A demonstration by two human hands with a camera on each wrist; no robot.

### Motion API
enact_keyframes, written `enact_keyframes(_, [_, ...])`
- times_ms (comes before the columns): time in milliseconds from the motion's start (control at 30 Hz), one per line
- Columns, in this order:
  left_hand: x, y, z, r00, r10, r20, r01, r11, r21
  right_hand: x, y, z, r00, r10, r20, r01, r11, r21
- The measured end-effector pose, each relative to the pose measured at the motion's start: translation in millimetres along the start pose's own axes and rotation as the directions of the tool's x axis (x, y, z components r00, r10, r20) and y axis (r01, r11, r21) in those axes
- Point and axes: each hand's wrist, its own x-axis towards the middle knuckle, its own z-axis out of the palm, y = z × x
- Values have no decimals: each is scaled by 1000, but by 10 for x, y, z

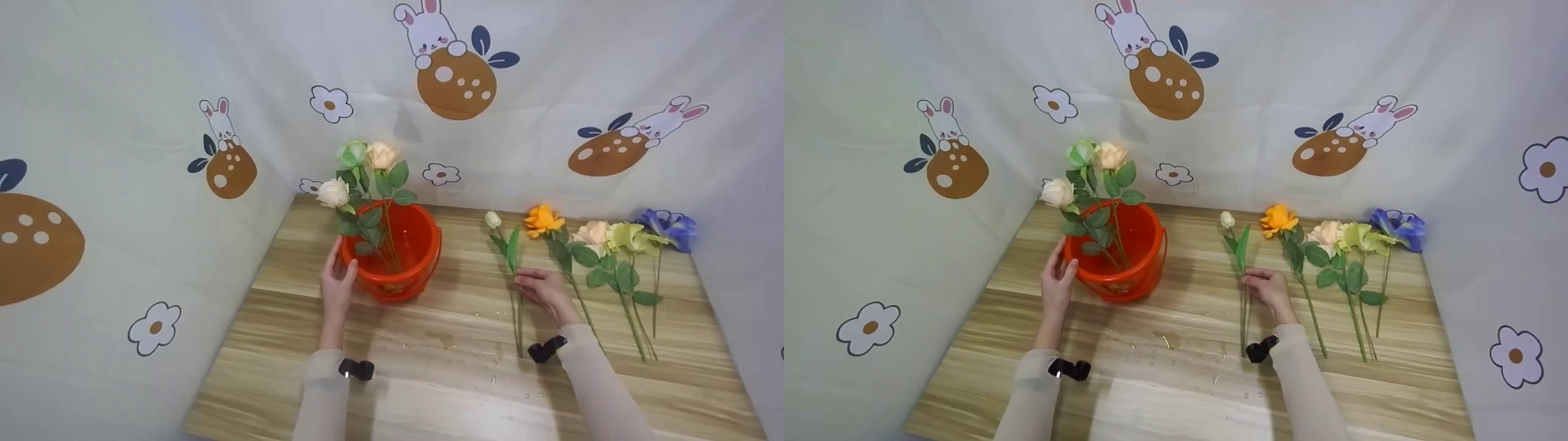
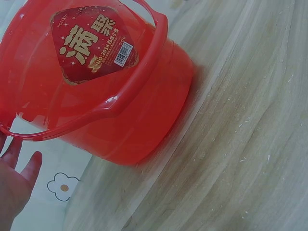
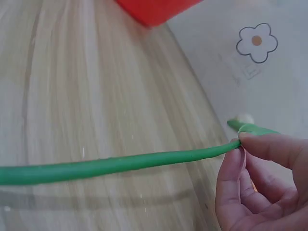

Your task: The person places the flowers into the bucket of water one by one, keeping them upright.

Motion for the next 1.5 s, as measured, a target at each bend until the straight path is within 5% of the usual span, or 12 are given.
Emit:
enact_keyframes(167, [-26,-29,13,1000,-14,1,14,1000,5,-74,-39,57,1000,-3,7,3,999,48])
enact_keyframes(400, [-52,-41,19,1000,-17,-5,17,999,28,-160,-180,218,999,-33,0,33,999,-18])
enact_keyframes(767, [-78,-77,58,1000,-19,-15,19,1000,-2,-212,-424,527,987,-161,-14,162,979,125])
enact_keyframes(1200, [-53,-95,118,1000,-4,10,4,1000,-21,-326,-1009,820,948,-318,17,313,941,131])
enact_keyframes(1500, [-9,-42,41,1000,-2,-26,1,1000,-22,-357,-1447,1277,929,-368,36,365,928,75])
